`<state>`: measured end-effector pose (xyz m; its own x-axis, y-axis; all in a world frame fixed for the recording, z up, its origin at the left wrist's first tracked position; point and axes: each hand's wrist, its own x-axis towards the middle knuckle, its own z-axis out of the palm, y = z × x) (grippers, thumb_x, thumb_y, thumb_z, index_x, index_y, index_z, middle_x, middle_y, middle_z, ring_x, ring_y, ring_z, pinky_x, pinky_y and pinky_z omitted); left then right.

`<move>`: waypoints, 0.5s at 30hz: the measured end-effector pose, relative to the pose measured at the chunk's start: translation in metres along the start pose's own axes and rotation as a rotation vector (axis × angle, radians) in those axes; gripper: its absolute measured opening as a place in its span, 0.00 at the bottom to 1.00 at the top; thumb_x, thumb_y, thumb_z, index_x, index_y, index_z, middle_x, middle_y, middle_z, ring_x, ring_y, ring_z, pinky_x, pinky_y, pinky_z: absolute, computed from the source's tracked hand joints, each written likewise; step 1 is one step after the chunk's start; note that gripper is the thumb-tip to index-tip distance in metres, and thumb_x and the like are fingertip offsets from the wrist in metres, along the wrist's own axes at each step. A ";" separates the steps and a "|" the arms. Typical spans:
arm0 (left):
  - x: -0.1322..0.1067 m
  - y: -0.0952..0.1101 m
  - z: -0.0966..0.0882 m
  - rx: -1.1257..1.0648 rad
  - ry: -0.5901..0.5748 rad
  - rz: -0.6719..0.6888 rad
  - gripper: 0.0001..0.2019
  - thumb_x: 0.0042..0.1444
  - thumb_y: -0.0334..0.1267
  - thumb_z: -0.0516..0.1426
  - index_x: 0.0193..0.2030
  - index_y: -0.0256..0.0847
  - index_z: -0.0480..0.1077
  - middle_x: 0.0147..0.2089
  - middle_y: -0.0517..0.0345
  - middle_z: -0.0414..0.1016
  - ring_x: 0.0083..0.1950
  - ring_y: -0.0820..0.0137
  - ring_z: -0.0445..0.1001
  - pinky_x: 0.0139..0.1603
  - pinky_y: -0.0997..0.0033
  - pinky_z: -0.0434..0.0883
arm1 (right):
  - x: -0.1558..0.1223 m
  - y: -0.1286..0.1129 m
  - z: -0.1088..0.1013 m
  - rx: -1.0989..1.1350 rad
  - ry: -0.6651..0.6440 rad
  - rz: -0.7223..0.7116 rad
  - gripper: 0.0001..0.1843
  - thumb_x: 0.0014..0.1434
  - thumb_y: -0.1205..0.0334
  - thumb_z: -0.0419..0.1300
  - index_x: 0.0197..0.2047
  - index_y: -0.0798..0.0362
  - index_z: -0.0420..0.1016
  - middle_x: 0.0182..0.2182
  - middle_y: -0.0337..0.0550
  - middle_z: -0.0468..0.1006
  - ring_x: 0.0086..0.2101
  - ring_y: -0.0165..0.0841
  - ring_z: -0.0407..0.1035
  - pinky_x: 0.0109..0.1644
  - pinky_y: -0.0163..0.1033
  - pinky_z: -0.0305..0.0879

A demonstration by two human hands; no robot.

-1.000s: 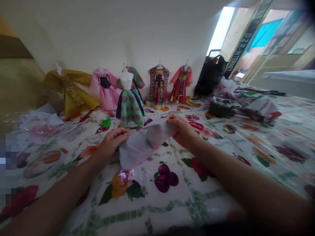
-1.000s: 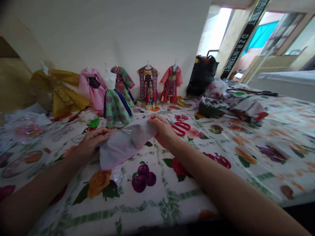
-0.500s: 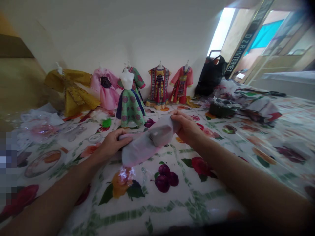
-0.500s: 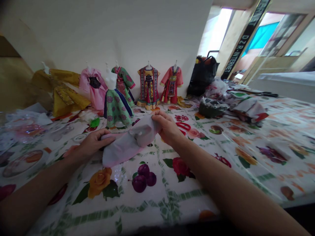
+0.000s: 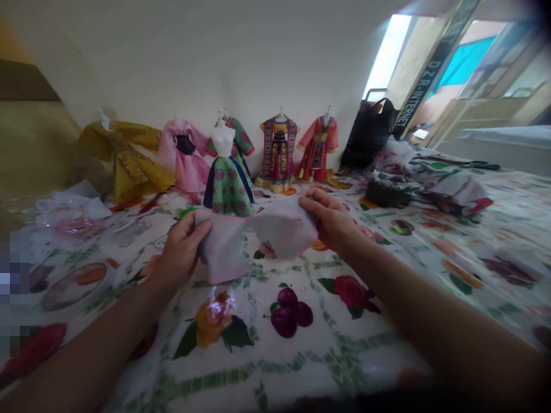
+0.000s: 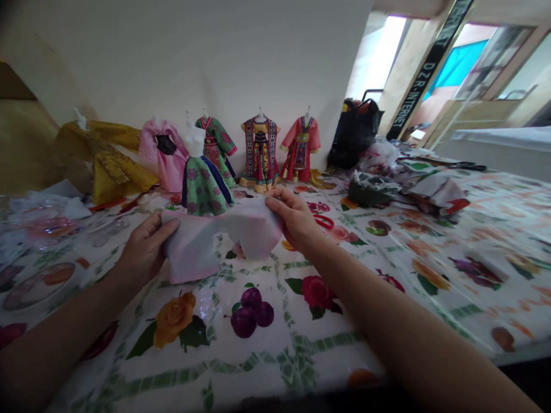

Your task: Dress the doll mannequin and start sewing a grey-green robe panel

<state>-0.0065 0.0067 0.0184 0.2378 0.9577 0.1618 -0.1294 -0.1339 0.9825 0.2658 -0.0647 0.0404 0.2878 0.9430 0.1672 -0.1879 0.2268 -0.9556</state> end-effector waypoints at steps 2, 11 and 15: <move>-0.002 0.003 -0.001 0.031 -0.014 -0.055 0.13 0.50 0.44 0.65 0.39 0.42 0.71 0.32 0.64 0.71 0.32 0.73 0.67 0.30 0.76 0.65 | 0.000 -0.001 -0.001 0.012 0.011 0.010 0.13 0.48 0.58 0.70 0.34 0.50 0.71 0.27 0.34 0.69 0.26 0.27 0.61 0.27 0.34 0.56; 0.002 0.008 -0.009 0.049 -0.174 -0.230 0.15 0.48 0.47 0.67 0.39 0.42 0.74 0.27 0.64 0.73 0.24 0.74 0.68 0.22 0.77 0.64 | -0.001 -0.009 -0.002 -0.043 0.052 0.018 0.12 0.48 0.64 0.67 0.38 0.49 0.74 0.34 0.37 0.77 0.26 0.28 0.65 0.27 0.34 0.60; 0.003 0.018 -0.022 0.100 -0.244 -0.259 0.14 0.47 0.45 0.68 0.37 0.40 0.76 0.25 0.60 0.75 0.21 0.72 0.69 0.19 0.76 0.64 | -0.007 -0.016 -0.002 -0.039 -0.090 0.047 0.14 0.48 0.66 0.65 0.41 0.48 0.75 0.43 0.41 0.81 0.32 0.31 0.72 0.29 0.34 0.64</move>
<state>-0.0292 0.0127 0.0348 0.4744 0.8759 -0.0879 0.0571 0.0690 0.9960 0.2689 -0.0751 0.0541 0.1940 0.9707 0.1416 -0.1621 0.1741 -0.9713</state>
